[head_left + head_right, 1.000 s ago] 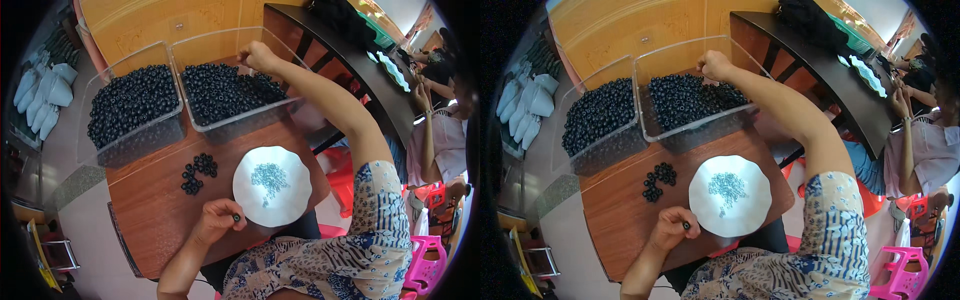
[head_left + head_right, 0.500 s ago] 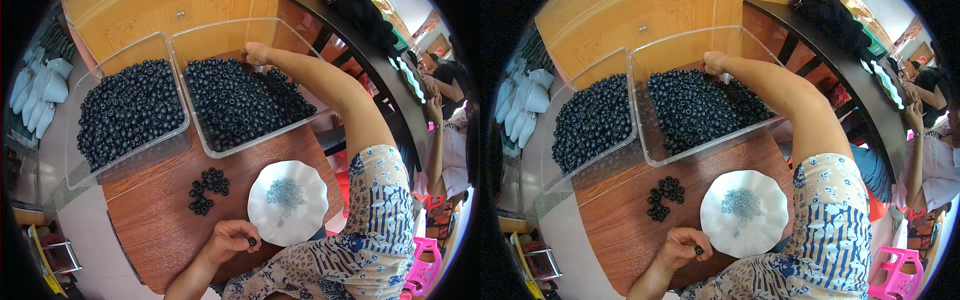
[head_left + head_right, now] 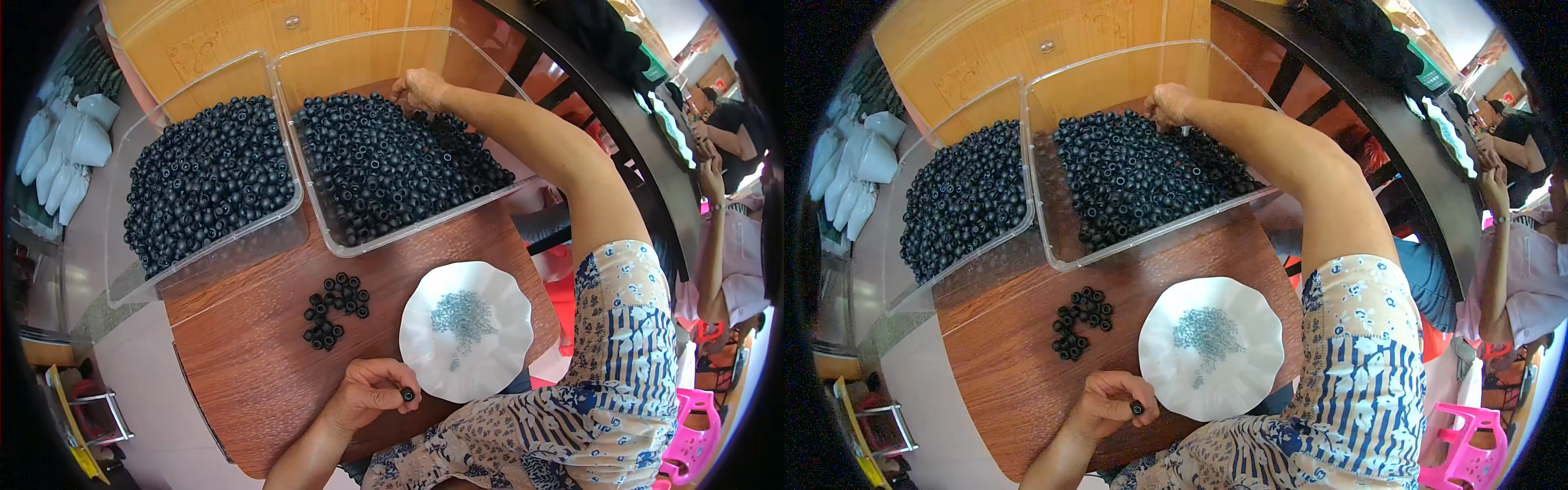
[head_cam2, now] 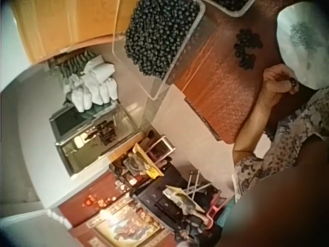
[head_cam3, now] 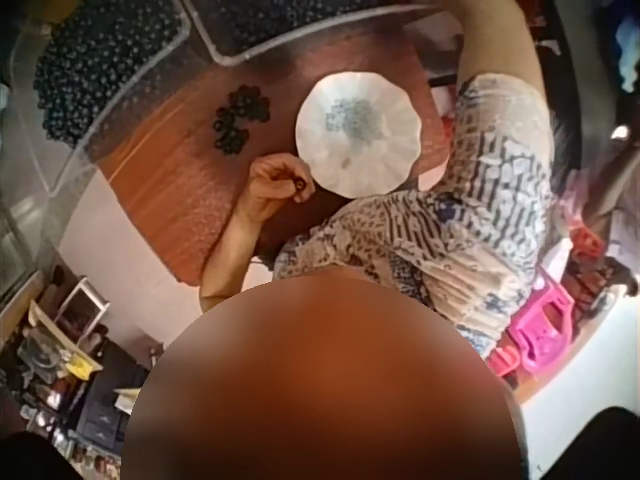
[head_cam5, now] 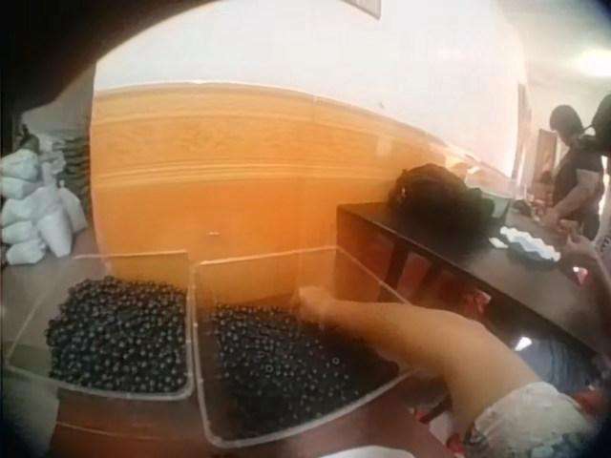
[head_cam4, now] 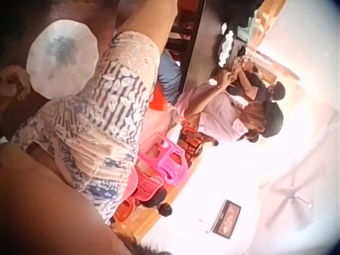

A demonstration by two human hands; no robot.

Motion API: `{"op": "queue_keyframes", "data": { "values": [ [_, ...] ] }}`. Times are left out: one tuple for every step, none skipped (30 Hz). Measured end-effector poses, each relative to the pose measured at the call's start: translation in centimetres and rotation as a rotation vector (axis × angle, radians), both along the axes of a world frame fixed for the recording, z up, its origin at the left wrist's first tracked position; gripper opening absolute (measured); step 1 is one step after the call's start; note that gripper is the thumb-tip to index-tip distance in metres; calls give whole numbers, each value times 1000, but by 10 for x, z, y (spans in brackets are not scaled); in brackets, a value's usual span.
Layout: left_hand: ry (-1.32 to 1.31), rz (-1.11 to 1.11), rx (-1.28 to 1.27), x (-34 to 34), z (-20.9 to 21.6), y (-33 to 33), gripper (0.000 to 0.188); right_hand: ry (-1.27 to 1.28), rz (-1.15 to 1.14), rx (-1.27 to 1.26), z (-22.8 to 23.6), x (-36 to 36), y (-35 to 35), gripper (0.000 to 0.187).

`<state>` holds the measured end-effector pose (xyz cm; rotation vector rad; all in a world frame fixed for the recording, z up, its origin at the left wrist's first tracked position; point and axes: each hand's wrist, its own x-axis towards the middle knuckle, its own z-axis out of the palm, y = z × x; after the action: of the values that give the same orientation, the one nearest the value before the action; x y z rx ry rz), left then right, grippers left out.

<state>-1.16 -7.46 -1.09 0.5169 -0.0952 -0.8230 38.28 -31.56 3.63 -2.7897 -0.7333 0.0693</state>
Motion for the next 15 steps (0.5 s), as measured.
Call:
{"op": "queue_keyframes", "data": {
  "values": [
    [16,0,11,0,0,1,25,69,-60,-29,3,-5,8,33],
    [17,8,13,-1,0,2,25,69,-52,-28,4,-7,11,33],
    [8,5,19,0,1,2,25,72,-68,-37,5,-8,14,30],
    [0,2,25,0,1,3,25,75,-82,-46,6,-8,16,26],
    [-2,10,25,-1,2,3,25,72,-75,-46,1,-4,14,26],
    [1,21,39,0,1,1,25,-15,9,-66,-9,3,7,21],
    [2,31,53,0,1,0,25,-105,92,-85,-17,10,0,17],
    [4,39,52,0,0,1,25,-103,100,-85,-21,11,0,17],
    [2,32,38,2,-1,1,25,-136,126,-111,-22,12,0,12],
    [-2,24,24,3,-1,1,25,-171,150,-137,-21,14,-1,8],
    [-1,34,27,2,-1,1,25,-171,161,-132,-18,12,2,8],
    [-2,35,29,2,0,1,25,-109,131,-178,-13,10,4,8],
    [-6,34,31,2,0,1,25,-49,100,-224,-5,9,5,8],
    [-8,45,34,0,-1,2,25,-53,111,-221,4,4,8,8],
    [-15,40,27,-2,-3,2,25,-102,66,-215,15,-4,9,10]
  ]
}}
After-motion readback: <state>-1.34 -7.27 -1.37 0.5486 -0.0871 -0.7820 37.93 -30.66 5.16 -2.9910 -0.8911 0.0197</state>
